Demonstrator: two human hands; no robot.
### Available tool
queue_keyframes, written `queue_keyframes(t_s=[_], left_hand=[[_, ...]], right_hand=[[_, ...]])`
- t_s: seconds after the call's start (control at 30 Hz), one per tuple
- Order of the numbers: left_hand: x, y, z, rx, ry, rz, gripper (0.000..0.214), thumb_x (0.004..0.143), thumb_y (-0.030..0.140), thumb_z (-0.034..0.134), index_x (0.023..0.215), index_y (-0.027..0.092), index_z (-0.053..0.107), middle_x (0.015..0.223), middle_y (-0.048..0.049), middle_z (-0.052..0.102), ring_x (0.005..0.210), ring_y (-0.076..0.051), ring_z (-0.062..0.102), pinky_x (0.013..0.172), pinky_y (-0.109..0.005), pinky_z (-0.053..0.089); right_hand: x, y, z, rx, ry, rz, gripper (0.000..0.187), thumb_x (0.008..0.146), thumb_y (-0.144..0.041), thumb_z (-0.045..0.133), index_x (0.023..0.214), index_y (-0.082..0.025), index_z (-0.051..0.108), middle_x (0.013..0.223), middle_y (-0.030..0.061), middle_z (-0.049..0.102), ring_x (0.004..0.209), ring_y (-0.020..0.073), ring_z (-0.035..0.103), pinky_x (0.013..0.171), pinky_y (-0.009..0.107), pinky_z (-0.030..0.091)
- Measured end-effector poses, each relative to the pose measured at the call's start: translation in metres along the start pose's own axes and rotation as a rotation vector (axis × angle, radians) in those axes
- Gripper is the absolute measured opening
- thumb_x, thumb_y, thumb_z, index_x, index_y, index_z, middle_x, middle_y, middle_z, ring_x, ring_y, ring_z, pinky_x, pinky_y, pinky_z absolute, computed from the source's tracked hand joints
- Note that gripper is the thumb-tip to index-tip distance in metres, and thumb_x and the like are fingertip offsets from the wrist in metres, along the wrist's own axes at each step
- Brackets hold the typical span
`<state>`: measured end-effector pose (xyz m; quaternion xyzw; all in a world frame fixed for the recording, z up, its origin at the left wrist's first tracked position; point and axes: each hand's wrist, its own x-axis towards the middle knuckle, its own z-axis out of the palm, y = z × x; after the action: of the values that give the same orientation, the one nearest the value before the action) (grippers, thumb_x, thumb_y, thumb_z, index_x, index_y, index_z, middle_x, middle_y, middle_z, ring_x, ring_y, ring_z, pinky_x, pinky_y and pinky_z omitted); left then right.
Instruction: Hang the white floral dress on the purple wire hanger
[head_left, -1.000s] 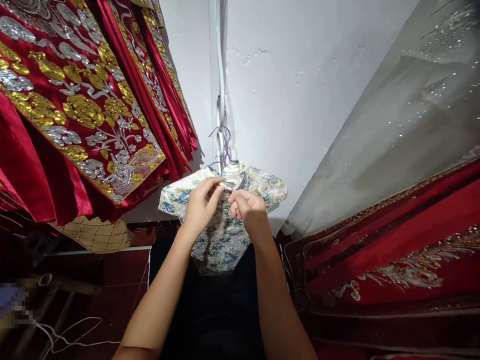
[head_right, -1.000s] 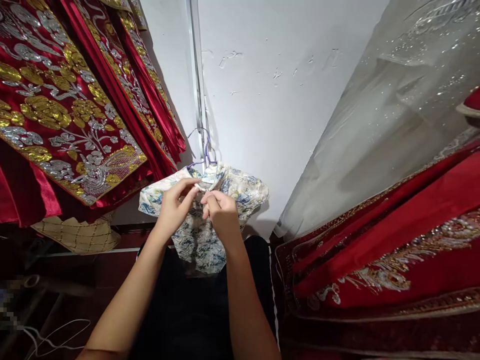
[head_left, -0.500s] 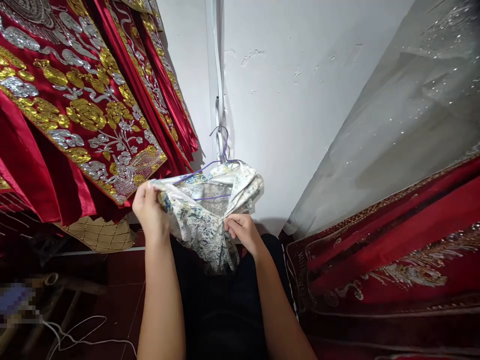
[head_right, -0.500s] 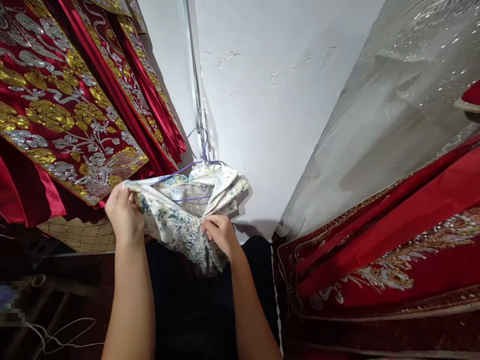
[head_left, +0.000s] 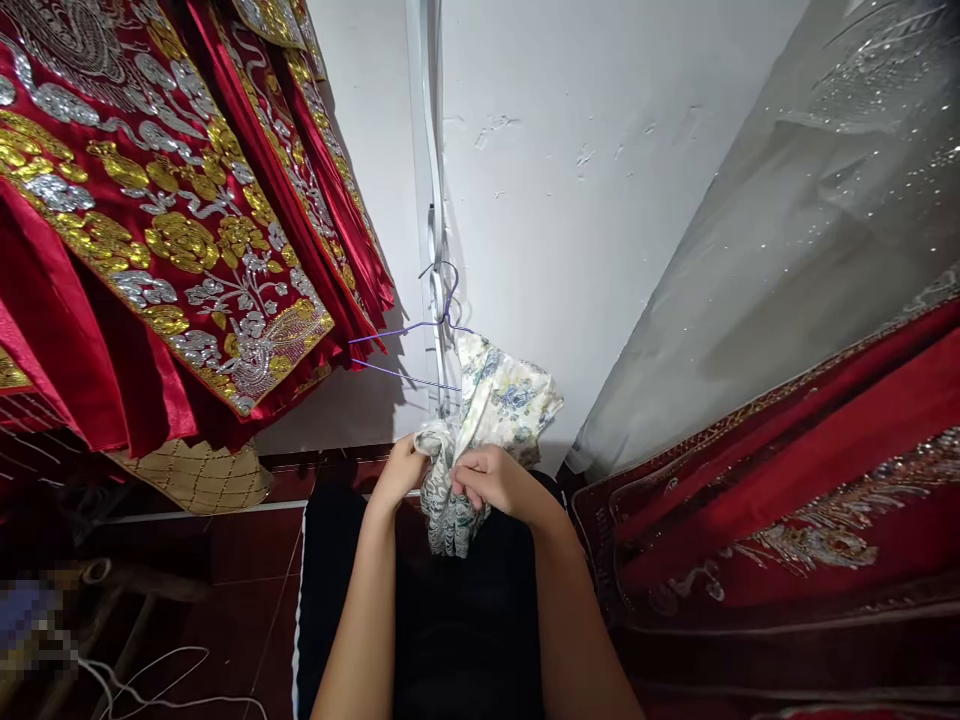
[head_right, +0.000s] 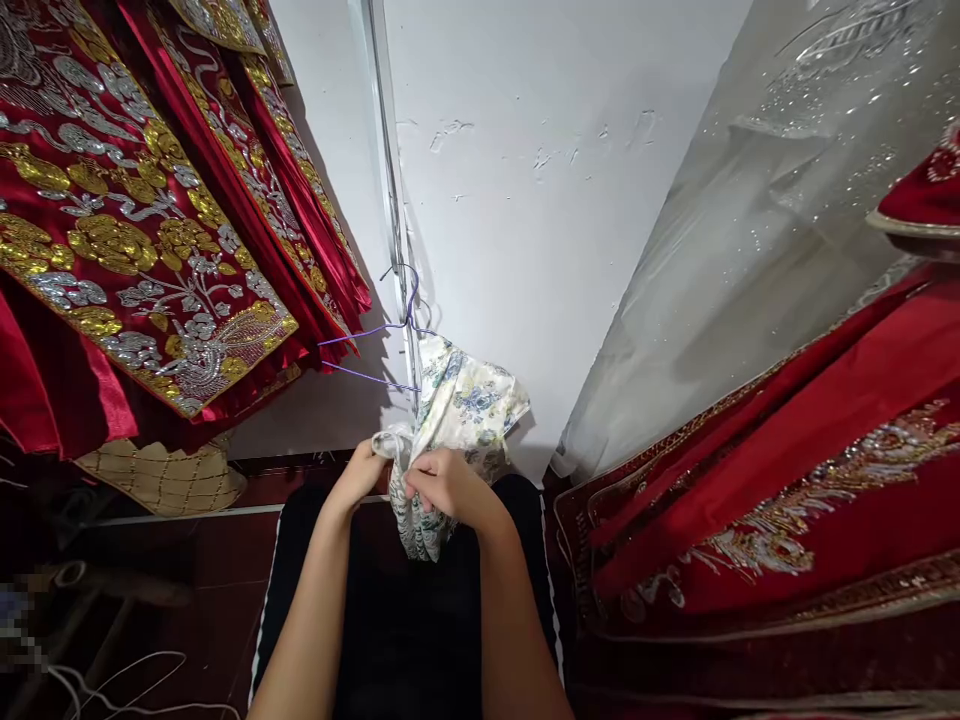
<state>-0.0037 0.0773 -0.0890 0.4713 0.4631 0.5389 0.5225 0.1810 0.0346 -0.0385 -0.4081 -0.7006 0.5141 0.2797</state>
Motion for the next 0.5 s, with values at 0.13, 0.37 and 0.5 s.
queue_keyframes(t_s=[0.13, 0.37, 0.5], left_hand=[[-0.015, 0.032, 0.018, -0.126, -0.059, 0.108, 0.022, 0.084, 0.039, 0.063, 0.085, 0.018, 0.066, 0.076, -0.0006, 0.062, 0.068, -0.015, 0.055, 0.067, -0.024, 0.045], [-0.054, 0.091, 0.04, 0.168, -0.284, 0.432, 0.021, 0.094, 0.036, 0.057, 0.09, 0.019, 0.068, 0.101, -0.0079, 0.064, 0.097, -0.022, 0.058, 0.089, -0.03, 0.044], [-0.06, 0.096, 0.049, 0.259, -0.343, 0.486, 0.021, 0.096, 0.032, 0.053, 0.095, 0.019, 0.069, 0.105, -0.0086, 0.064, 0.101, -0.022, 0.059, 0.092, -0.031, 0.042]], right_hand=[[0.005, 0.005, -0.004, -0.005, 0.183, 0.049, 0.039, 0.088, -0.05, 0.054, 0.067, -0.019, 0.067, 0.056, 0.0024, 0.06, 0.052, 0.016, 0.051, 0.052, 0.027, 0.039], [0.012, -0.008, 0.004, 0.327, 0.416, -0.051, 0.056, 0.091, -0.069, 0.037, 0.093, -0.024, 0.07, 0.087, 0.0075, 0.069, 0.089, 0.0256, 0.064, 0.076, 0.036, 0.051], [0.014, 0.004, 0.007, 0.594, 0.347, 0.014, 0.066, 0.086, -0.078, 0.037, 0.116, -0.027, 0.066, 0.111, 0.0084, 0.069, 0.117, 0.0271, 0.059, 0.095, 0.041, 0.049]])
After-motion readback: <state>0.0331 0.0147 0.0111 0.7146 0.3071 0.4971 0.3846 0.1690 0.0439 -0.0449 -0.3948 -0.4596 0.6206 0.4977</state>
